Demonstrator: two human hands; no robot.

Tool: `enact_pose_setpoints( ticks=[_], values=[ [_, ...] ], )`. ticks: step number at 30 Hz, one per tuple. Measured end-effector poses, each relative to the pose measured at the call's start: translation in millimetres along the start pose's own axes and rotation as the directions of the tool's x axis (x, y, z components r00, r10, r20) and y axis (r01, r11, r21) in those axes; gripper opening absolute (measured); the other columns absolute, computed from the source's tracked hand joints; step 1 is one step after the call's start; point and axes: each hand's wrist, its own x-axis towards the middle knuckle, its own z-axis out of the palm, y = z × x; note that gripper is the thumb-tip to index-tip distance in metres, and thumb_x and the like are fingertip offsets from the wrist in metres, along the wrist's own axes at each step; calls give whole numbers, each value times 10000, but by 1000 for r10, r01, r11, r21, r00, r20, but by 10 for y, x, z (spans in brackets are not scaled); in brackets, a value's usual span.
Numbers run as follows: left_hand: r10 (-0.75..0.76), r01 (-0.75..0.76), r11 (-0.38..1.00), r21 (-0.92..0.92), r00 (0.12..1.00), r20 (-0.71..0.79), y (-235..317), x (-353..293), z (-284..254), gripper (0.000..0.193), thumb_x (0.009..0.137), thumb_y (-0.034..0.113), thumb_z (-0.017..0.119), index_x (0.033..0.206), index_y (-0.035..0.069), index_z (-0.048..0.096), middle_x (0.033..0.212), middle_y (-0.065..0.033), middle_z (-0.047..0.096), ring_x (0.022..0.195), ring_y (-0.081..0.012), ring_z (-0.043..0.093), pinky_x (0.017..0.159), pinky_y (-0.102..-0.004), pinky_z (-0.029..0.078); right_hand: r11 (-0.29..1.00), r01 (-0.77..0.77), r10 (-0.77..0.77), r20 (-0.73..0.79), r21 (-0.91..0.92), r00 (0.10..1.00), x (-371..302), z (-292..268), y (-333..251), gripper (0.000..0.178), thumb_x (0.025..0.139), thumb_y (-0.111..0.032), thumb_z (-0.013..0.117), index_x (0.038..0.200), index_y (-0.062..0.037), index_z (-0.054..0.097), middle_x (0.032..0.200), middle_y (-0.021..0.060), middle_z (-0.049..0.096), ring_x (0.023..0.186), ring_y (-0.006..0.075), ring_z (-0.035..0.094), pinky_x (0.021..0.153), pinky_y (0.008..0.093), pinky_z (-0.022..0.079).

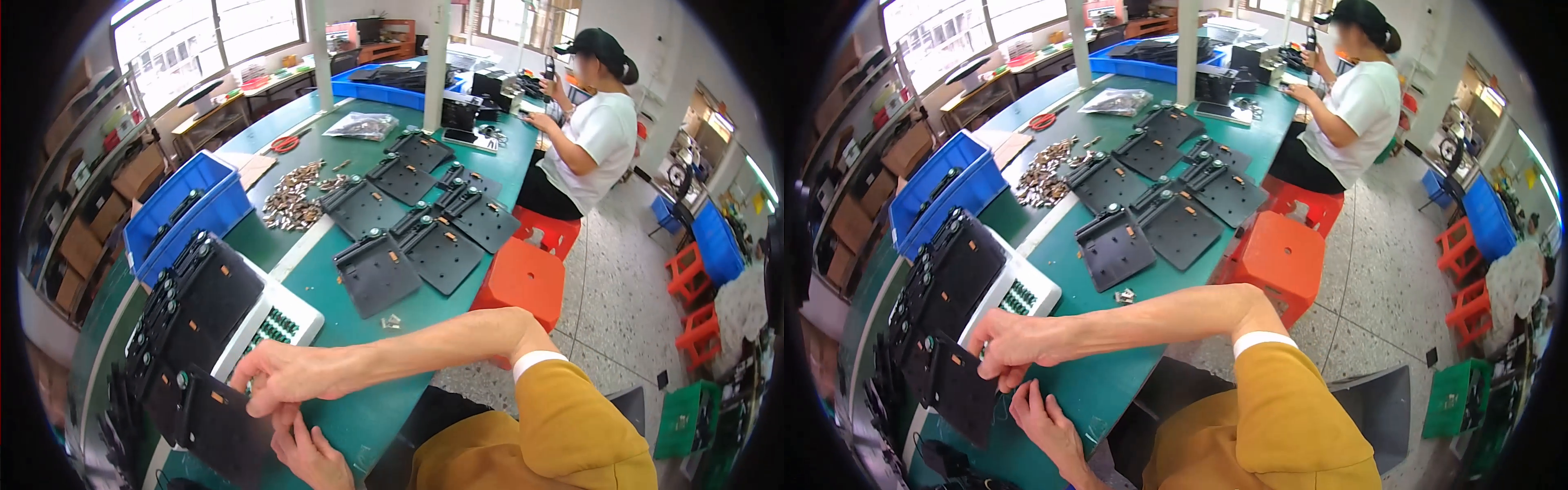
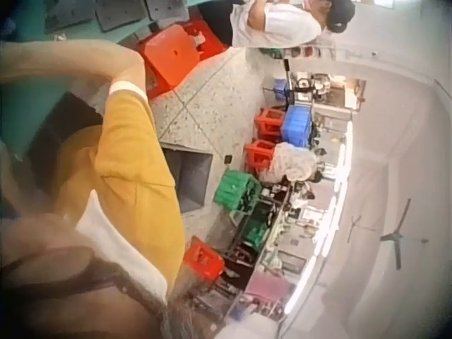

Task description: The person picks up a black plastic panel, inserts a green circular part and a small metal component into it by hand, and places the panel onto a white tray. This process is repeated with a second panel, and then the person begins assembling a third panel.

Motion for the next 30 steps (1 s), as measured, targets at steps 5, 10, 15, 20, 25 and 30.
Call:
enact_pose_setpoints(
  ticks=[5, 10, 15, 20, 25, 30],
  values=[
    [-119, 120, 992, -50, 993, 14, 74, -10, 15, 309, 870, 29, 606, 1170, -38, 640, 1127, -193, 621, 1021, -402, 582, 929, -476, 458, 999, -14, 12, -45, -50, 999, -649, -249, -18, 377, 864, -115, 648, 1197, 54, 597, 762, 36, 638, 649, 96, 636, 595, 222, 523],
    [-274, 184, 852, -490, 954, -119, -61, -27, -50, 257, 939, 57, 573, 1162, -57, 632, 1110, -148, 650, 1023, -326, 630, 904, -383, 483, 986, -124, 110, -120, -109, 987, -1142, -400, 37, 375, 883, -144, 629, 1215, 29, 604, 776, 17, 636, 667, 97, 632, 631, 231, 521],
    [-126, 106, 989, -102, 968, -217, -179, -8, -107, 262, 953, -79, 465, 1150, -66, 636, 1147, -141, 623, 1025, -239, 632, 891, -360, 515, 965, -228, 204, -173, -132, 964, -1414, -583, 187, 446, 872, -141, 639, 1267, 49, 556, 775, 44, 640, 668, 113, 637, 604, 240, 487],
    [-88, 51, 988, -146, 961, -261, 6, 25, -180, 207, 938, 39, 545, 1081, -19, 682, 1086, -165, 660, 1001, -354, 624, 885, -438, 490, 965, -246, 227, -171, -96, 959, -1413, -677, 455, 459, 873, -130, 642, 1279, 60, 541, 776, 61, 646, 663, 126, 641, 604, 252, 502],
    [-225, 179, 961, -211, 950, -218, -174, -15, -87, 262, 960, -85, 453, 1142, -64, 641, 1133, -136, 619, 1014, -224, 634, 885, -325, 532, 959, -263, 244, -161, -108, 956, -1278, -672, 571, 465, 871, -116, 637, 1284, 69, 532, 776, 70, 650, 664, 140, 650, 604, 265, 516],
    [-217, 176, 965, -192, 952, -214, -119, -9, -102, 244, 969, -67, 463, 1128, -62, 648, 1095, -131, 632, 997, -227, 636, 890, -319, 537, 948, -251, 220, -164, -196, 962, -1155, -652, 606, 470, 860, -106, 619, 1289, 65, 529, 788, 83, 661, 672, 152, 666, 611, 275, 528]
  ],
)
